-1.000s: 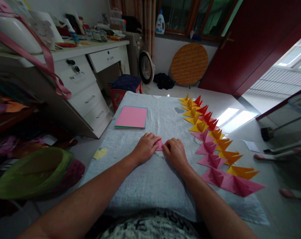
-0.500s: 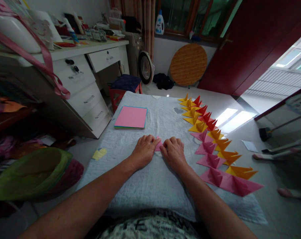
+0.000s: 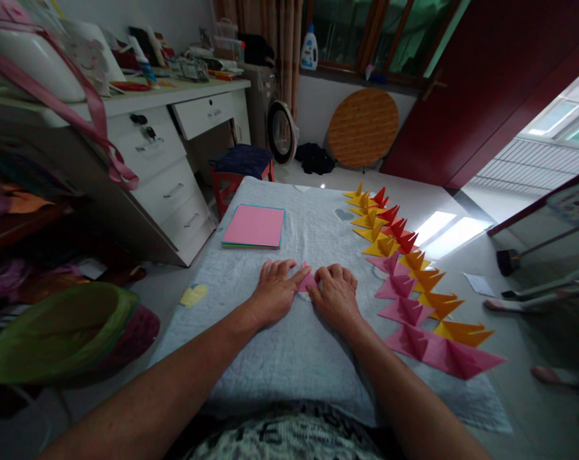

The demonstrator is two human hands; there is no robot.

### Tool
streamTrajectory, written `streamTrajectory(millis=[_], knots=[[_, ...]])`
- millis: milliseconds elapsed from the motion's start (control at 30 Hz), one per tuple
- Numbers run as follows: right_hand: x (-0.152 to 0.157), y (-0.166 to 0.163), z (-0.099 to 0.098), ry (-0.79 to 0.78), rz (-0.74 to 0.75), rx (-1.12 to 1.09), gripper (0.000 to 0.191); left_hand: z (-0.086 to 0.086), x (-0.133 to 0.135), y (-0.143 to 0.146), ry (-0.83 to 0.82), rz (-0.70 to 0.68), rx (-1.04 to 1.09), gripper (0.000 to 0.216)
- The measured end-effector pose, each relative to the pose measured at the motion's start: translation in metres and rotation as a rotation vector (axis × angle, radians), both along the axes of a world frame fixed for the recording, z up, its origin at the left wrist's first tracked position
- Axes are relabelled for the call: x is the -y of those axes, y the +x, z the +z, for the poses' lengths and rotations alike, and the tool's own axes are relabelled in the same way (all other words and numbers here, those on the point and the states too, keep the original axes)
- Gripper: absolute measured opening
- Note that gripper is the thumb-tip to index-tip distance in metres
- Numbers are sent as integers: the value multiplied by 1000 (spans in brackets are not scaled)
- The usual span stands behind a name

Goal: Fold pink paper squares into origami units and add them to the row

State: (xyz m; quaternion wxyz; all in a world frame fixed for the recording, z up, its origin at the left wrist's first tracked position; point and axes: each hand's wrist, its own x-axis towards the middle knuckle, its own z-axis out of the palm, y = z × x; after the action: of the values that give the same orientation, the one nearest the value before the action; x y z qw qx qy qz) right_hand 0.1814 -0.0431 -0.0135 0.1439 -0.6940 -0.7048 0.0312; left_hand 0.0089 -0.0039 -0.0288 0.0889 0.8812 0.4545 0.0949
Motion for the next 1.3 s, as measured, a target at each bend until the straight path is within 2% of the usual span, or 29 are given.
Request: streamTrajectory(millis=[233,367,500,567,700,933,1100,1233,1300], knots=[[1,6,-3,10,-14,-33,14,1,2,-1,-20,8,-14,57],[2,9,-7,51,5,-57,13,0,2,-4,-19,0,52,59],[3,16,-12,105,39,-138,13,3,-3,-11,-109,-60,292,70],[1,20,-14,154,47,-223,16,5,-7,-14,-156,-37,462,71],[-2,25,-13,243,63,-370,22,11,-11,-13,-154,45,658,54],[1,21,-3,225,126,-430,15,20,-7,-8,-79,10,594,28],[3,19,0,178,191,-417,13,18,-8,-5,-70,-43,480,23],[3,18,-1,125,280,-366,8,16,-9,-2,-94,-75,382,5],[2,18,-2,117,309,-350,6,17,-8,-2,-94,-99,375,8]])
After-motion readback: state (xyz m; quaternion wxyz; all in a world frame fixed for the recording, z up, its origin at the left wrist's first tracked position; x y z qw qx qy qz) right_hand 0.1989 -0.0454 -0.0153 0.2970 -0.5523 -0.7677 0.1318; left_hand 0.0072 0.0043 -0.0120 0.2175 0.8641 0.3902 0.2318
